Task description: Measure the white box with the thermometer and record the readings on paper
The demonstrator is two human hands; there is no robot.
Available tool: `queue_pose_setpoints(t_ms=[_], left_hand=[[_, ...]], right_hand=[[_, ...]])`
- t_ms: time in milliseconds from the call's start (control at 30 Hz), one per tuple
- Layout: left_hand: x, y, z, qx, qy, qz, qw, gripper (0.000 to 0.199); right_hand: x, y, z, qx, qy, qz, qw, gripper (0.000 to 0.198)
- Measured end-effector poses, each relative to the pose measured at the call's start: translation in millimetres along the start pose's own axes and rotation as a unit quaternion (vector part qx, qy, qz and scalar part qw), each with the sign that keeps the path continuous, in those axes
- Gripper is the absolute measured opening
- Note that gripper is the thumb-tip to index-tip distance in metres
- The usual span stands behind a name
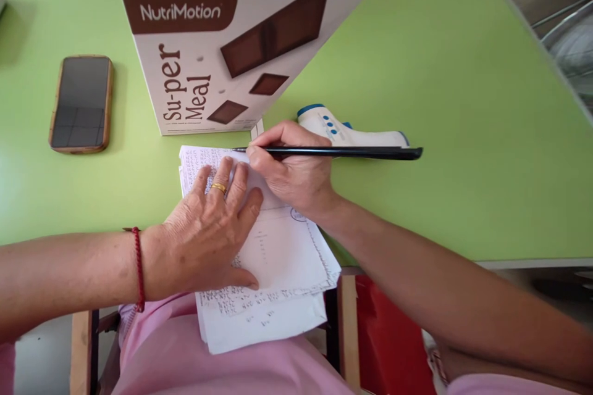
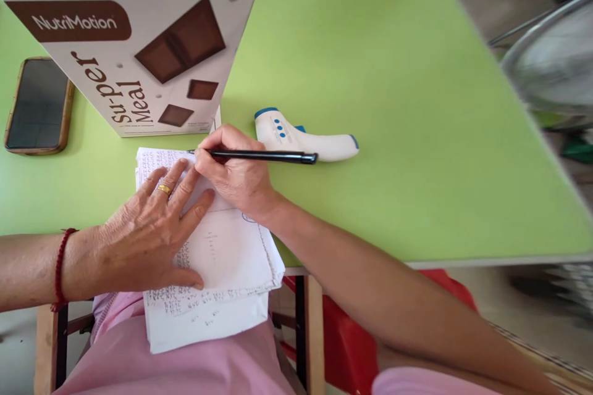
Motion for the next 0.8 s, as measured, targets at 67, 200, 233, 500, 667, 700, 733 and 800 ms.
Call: queue_pose_setpoints(t_ms=[67,200,233,500,667,700,733,800], left_hand=[[0.1,-0.4,0.2,0.001,0.001,0.002,1.000,0.115],[0.3,0.0,0.5,-0.002,0.002,-0.008,1.000,0.114],[0.3,0.1,0.6,-0.002,0.002,-0.009,1.000,0.114],[0.5,1.4,0.3,0.004,0.000,-0.011,1.000,0.115],[-0.1,1.8,0.5,0.008,-0.001,-0.002,1.000,0.114],[-0.1,1.8,0.6,0.008,-0.002,0.001,1.000,0.114],[0.0,1.9,0.7,0.008,-0.003,0.002,1.000,0.114],[0.4,2.4,0.9,0.007,-0.002,-0.004,1.000,0.113]], right_hand=[[0.1,-0.4,0.7,-0.003,-0.004,-0.005,1.000,0.016],[0.5,-1.0,1.8,-0.005,0.000,0.001,1.000,0.016],[0.7,-1.1,1.6,-0.005,0.004,0.002,1.000,0.015],[1.6,-3.7,-2.5,0.010,0.035,0.020,0.999,0.013],[1.7,-2.9,-1.7,0.007,0.041,0.005,0.999,0.014],[1.7,-2.7,-1.4,0.004,0.036,0.002,0.999,0.014],[1.7,-2.6,-1.3,0.001,0.031,0.001,1.000,0.014],[1.6,-2.9,-1.2,-0.005,0.023,0.000,1.000,0.013]])
Point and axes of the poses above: each hand's wrist, its own x-axis towards the middle knuckle, its own y-axis out of the back of the hand, z = x × y, the point moved 1 cm from there along x, towards the middle knuckle, and after that the axes turned 14 degrees about -z, right-handed, at the moved point
